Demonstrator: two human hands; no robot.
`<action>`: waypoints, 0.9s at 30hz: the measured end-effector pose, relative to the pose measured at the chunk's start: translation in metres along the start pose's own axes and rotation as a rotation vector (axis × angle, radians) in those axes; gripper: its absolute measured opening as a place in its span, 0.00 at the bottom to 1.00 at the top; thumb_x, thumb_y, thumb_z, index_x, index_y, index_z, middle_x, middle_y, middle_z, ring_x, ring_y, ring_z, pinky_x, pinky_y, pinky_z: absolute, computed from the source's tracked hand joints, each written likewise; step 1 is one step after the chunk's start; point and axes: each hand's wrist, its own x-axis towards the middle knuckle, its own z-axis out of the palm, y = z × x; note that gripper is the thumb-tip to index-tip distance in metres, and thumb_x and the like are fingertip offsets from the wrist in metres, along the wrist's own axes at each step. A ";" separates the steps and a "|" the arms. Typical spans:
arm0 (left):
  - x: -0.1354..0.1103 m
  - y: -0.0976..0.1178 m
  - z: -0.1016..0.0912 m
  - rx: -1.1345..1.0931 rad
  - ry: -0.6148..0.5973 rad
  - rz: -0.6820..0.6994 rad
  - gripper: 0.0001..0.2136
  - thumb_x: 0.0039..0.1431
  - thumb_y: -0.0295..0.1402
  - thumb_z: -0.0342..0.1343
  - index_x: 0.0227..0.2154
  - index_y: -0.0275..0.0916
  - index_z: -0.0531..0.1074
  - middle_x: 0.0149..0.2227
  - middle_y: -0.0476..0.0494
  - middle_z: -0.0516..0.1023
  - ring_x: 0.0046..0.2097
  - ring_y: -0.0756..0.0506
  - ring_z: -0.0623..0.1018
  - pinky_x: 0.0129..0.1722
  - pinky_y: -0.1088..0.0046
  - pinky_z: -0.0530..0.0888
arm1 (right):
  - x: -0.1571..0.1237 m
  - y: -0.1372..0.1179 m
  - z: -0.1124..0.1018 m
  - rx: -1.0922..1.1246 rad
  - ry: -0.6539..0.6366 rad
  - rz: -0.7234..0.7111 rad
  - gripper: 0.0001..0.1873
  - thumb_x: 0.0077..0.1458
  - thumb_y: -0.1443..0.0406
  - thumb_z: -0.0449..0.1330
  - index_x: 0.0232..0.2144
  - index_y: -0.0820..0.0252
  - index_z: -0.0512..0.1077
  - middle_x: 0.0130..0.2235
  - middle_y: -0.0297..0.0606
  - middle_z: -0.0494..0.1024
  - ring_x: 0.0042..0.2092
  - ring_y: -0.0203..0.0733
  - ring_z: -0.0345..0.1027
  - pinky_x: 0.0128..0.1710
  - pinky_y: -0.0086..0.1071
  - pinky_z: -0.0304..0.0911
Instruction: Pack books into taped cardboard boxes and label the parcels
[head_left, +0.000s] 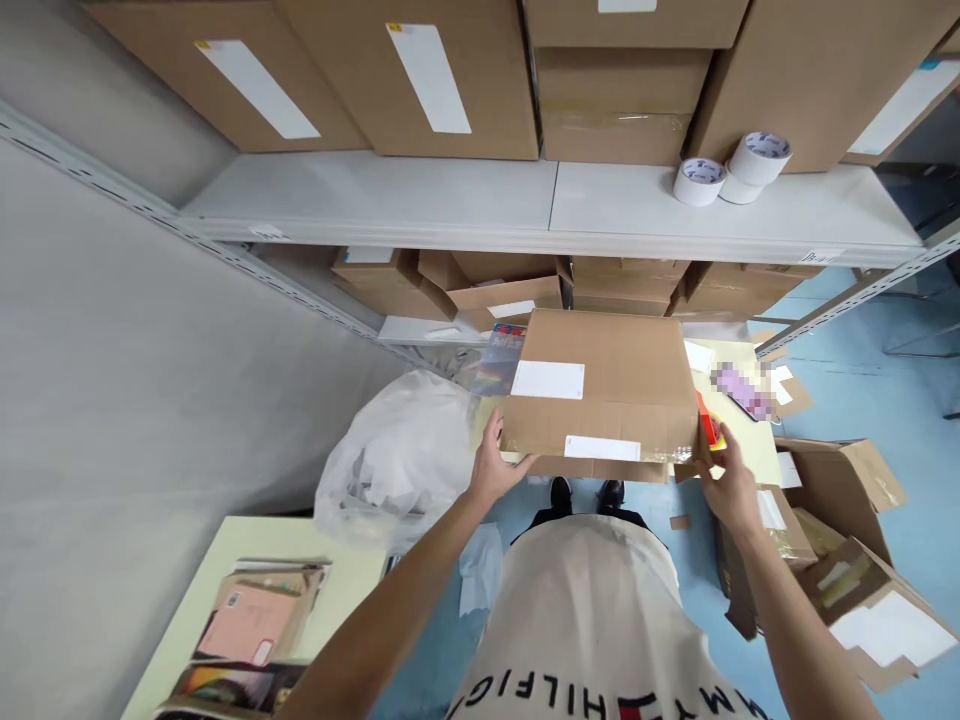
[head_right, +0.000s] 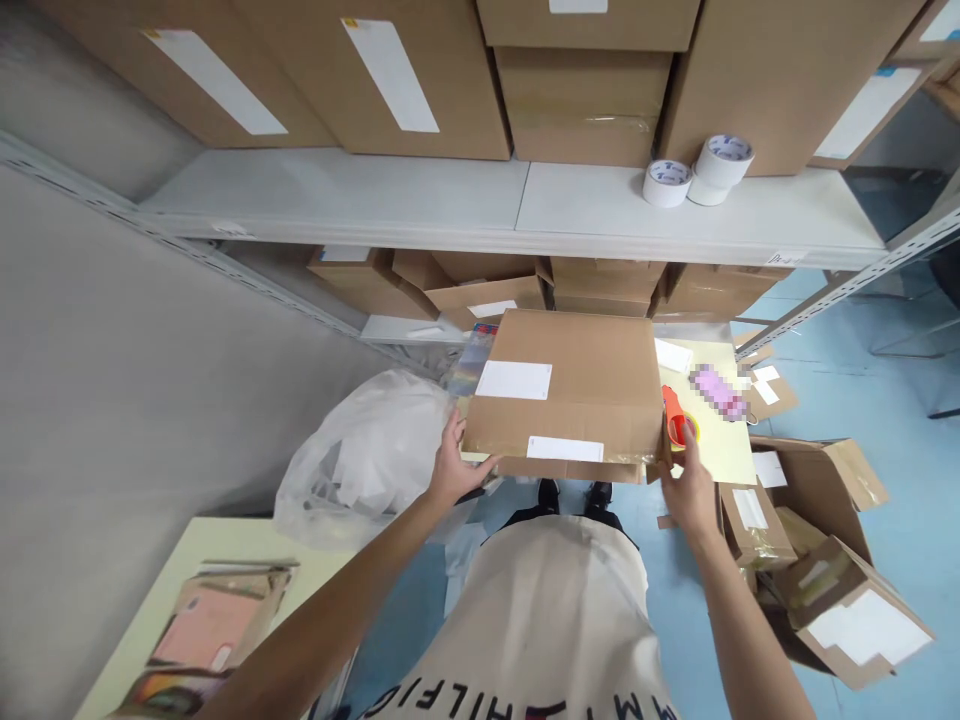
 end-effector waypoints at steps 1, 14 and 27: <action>0.010 0.008 -0.008 -0.026 0.023 0.045 0.53 0.47 0.42 0.69 0.68 0.35 0.41 0.57 0.25 0.71 0.59 0.34 0.74 0.57 0.54 0.72 | 0.007 -0.004 -0.013 0.042 0.023 -0.007 0.35 0.56 0.55 0.55 0.64 0.58 0.57 0.35 0.41 0.80 0.38 0.51 0.77 0.37 0.43 0.70; 0.145 0.066 -0.049 0.276 -0.660 0.051 0.73 0.32 0.46 0.74 0.68 0.41 0.18 0.71 0.21 0.34 0.71 0.26 0.43 0.64 0.42 0.55 | 0.104 -0.078 -0.067 0.021 0.176 -0.052 0.23 0.58 0.51 0.52 0.48 0.59 0.70 0.19 0.32 0.70 0.21 0.41 0.61 0.25 0.33 0.56; 0.154 0.026 -0.111 0.330 -0.179 0.217 0.36 0.50 0.29 0.59 0.64 0.41 0.60 0.68 0.35 0.57 0.69 0.24 0.55 0.65 0.41 0.56 | 0.088 -0.050 -0.056 -0.404 0.040 -0.268 0.18 0.56 0.62 0.55 0.47 0.60 0.75 0.53 0.50 0.75 0.52 0.59 0.70 0.52 0.52 0.65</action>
